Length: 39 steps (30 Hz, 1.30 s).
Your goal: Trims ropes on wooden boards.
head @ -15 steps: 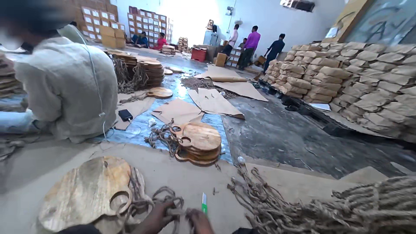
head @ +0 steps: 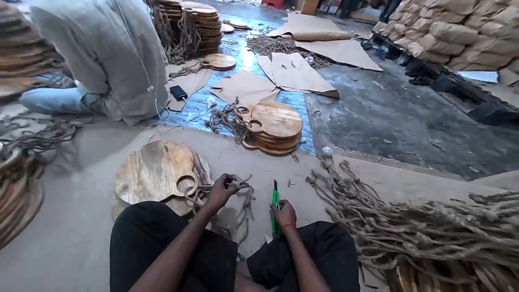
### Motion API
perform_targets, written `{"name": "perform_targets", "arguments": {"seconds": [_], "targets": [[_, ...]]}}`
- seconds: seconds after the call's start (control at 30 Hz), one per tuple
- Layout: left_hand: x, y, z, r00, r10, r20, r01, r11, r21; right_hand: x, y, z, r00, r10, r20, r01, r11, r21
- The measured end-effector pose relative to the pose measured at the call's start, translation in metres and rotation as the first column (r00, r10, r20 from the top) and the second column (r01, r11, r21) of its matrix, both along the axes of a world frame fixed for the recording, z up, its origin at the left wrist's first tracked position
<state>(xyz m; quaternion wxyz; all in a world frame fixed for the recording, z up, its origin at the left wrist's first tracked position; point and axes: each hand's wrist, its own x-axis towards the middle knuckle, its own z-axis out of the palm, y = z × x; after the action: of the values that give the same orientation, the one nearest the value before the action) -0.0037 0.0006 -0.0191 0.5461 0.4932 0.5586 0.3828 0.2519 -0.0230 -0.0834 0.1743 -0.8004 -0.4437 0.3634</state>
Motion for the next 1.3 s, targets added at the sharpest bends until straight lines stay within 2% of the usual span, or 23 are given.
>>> {"name": "perform_targets", "arguments": {"seconds": [0.07,0.13,0.23,0.3,0.37,0.5,0.7,0.9,1.0,1.2,1.3], "targets": [[-0.003,0.000,0.005,0.998,0.047,0.038,-0.048,0.999,0.018,-0.003,-0.010,0.011,0.954,-0.077,-0.290,0.125,0.981,0.152],[-0.003,0.001,0.007,0.992,0.098,0.076,-0.102,0.993,0.055,-0.017,-0.029,0.041,0.843,-0.079,-0.532,0.172,0.977,0.127],[-0.001,0.004,0.011,0.977,0.159,0.140,-0.174,0.979,0.101,-0.043,-0.067,0.074,0.728,-0.014,-0.685,-0.005,1.000,-0.026],[0.001,0.004,0.013,0.972,0.171,0.162,-0.192,0.973,0.126,-0.059,-0.081,0.074,0.676,0.026,-0.736,-0.158,0.981,-0.111],[0.003,0.001,0.016,0.974,0.151,0.171,-0.174,0.977,0.126,-0.073,-0.080,0.062,0.646,0.045,-0.762,-0.187,0.977,-0.101],[0.008,-0.010,0.018,0.971,0.105,0.214,-0.116,0.992,0.040,-0.084,-0.053,0.063,0.609,0.039,-0.792,0.011,0.998,0.057],[0.013,-0.012,0.020,0.966,-0.050,0.256,0.069,0.995,-0.068,-0.074,-0.029,0.066,0.603,0.143,-0.785,0.017,0.981,0.192],[0.019,-0.019,0.014,0.928,-0.216,0.302,0.232,0.973,-0.016,-0.074,-0.041,0.054,0.550,0.162,-0.820,0.124,0.954,0.272],[0.021,-0.020,0.012,0.910,-0.249,0.333,0.253,0.967,0.032,-0.076,-0.043,0.050,0.521,0.205,-0.829,0.165,0.928,0.333],[0.026,-0.022,0.012,0.928,-0.333,0.167,0.306,0.937,0.165,-0.075,-0.045,0.048,0.529,0.168,-0.832,0.162,0.942,0.293],[0.028,-0.022,0.010,0.937,-0.332,0.109,0.311,0.935,0.168,-0.074,-0.046,0.047,0.509,0.152,-0.847,0.151,0.953,0.262]]}}
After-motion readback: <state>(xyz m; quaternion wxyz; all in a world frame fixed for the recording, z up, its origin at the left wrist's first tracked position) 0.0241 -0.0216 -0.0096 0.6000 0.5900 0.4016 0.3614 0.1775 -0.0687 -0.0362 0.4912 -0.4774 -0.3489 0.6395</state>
